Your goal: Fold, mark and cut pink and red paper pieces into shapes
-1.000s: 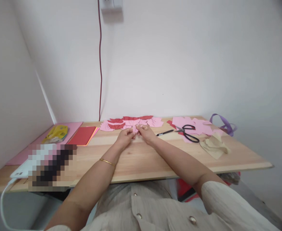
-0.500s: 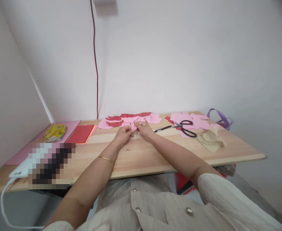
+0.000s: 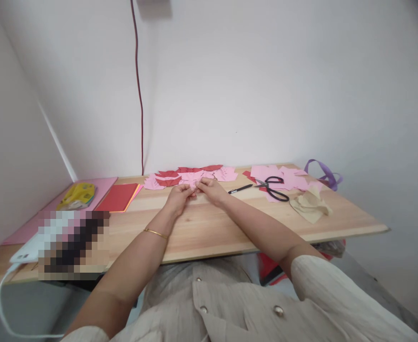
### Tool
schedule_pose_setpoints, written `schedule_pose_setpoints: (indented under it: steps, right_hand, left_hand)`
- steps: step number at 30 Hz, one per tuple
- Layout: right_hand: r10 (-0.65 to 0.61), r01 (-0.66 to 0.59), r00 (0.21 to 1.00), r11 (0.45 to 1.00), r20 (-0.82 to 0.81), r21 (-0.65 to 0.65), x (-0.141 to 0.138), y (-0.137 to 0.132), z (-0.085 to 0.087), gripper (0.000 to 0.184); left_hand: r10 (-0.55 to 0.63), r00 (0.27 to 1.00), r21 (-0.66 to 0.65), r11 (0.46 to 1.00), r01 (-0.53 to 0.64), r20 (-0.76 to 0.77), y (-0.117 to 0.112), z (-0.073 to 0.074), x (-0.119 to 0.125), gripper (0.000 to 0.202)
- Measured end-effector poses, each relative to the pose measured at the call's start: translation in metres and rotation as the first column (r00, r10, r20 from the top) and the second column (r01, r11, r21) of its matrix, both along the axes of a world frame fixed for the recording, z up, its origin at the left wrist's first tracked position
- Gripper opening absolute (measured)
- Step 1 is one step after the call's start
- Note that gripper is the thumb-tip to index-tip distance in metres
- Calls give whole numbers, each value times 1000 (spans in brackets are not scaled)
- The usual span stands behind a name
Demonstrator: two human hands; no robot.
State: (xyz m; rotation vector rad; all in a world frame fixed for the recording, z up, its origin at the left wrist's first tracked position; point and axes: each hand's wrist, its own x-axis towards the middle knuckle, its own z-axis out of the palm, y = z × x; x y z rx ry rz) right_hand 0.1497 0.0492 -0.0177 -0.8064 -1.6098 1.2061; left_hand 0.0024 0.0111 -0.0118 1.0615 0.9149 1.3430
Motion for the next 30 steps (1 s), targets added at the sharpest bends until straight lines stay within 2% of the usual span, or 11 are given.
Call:
schedule_pose_setpoints:
  steps: [3, 7, 11, 14, 18, 22, 26, 30]
  right_hand:
    - [28, -29, 999, 998, -29, -48, -1, 0, 1, 34]
    - [59, -63, 997, 995, -51, -79, -3, -3, 2, 27]
    - [31, -32, 999, 999, -27, -15, -1, -2, 2, 23]
    - [10, -10, 1000, 999, 11, 33, 1, -1, 2, 24]
    - [39, -40, 999, 999, 31, 27, 1, -2, 2, 25]
    - [29, -32, 998, 998, 55, 53, 1, -1, 0, 26]
    - [-1, -10, 990, 997, 138, 77, 4, 1, 1, 27]
    - [37, -63, 975, 992, 221, 108, 7, -1, 4, 26]
  left_hand:
    - [12, 1000, -16, 1000, -12, 7, -1, 1, 0, 30]
    - [6, 1000, -34, 999, -5, 11, -2, 2, 0, 25]
    - [-32, 999, -56, 998, 33, 18, -3, 4, -1, 22]
    - [-15, 1000, -56, 998, 16, 14, -3, 4, -1, 21]
    - [35, 999, -49, 998, -34, 20, -3, 2, 0, 22]
    - [11, 1000, -71, 997, -9, 24, -3, 3, 0, 25]
    - [37, 999, -4, 999, -37, 5, -4, 4, -1, 29]
    - [64, 998, 28, 998, -64, -24, -2, 4, -3, 26]
